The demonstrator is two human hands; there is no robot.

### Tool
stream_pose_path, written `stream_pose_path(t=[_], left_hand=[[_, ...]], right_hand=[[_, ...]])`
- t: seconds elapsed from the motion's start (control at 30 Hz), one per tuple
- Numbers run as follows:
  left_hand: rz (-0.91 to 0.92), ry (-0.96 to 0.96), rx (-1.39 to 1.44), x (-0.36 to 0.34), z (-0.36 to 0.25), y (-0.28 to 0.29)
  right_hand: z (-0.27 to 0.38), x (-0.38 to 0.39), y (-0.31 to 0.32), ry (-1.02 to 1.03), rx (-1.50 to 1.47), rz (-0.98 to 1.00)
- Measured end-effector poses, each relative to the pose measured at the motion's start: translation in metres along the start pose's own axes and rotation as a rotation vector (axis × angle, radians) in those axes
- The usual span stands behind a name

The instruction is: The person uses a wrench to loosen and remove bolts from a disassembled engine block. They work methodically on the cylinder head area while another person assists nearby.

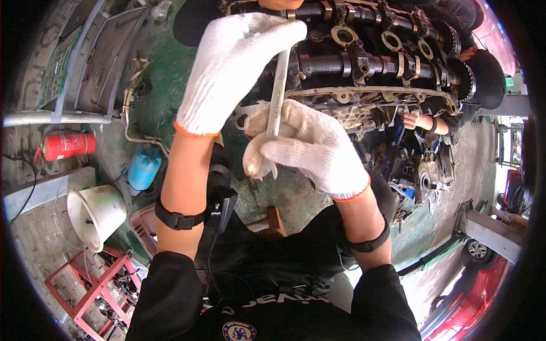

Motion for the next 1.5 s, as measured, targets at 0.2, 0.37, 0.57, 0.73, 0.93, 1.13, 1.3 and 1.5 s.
stream_pose_path(t=[0.2,0.37,0.57,0.73,0.93,1.13,1.3,1.5], left_hand=[[-0.062,0.012,-0.199,0.001,0.005,0.006],[-0.078,-0.051,-0.254,0.003,0.006,0.007],[-0.106,-0.113,-0.27,0.004,-0.001,0.006],[-0.059,-0.118,-0.346,0.003,-0.002,0.007],[-0.017,-0.08,-0.367,0.004,-0.002,0.007],[-0.059,-0.136,-0.357,0.006,-0.002,0.002],[-0.065,-0.126,-0.375,0.004,0.001,0.001],[-0.004,-0.065,-0.335,0.0,0.0,-0.001]], right_hand=[[0.029,0.009,0.011,0.043,0.327,-0.219],[0.055,0.017,0.033,0.25,0.28,-0.466],[0.059,0.024,0.043,0.302,0.338,-0.464],[0.072,0.026,0.046,0.342,0.155,-0.324],[0.081,0.035,0.055,0.405,0.189,-0.343],[0.087,0.04,0.061,0.459,0.086,-0.377],[0.076,0.031,0.038,0.179,0.448,-0.241],[-0.002,0.0,0.006,-0.06,0.061,-0.09]])
Point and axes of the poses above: each hand's wrist, its own x-axis away from the middle knuckle, its own y-axis out of the back of the hand, z = x × y, the point moved 6 cm from there along -x, towards the middle knuckle, and after that the axes turned 14 degrees about -x, right-handed, at the moved point
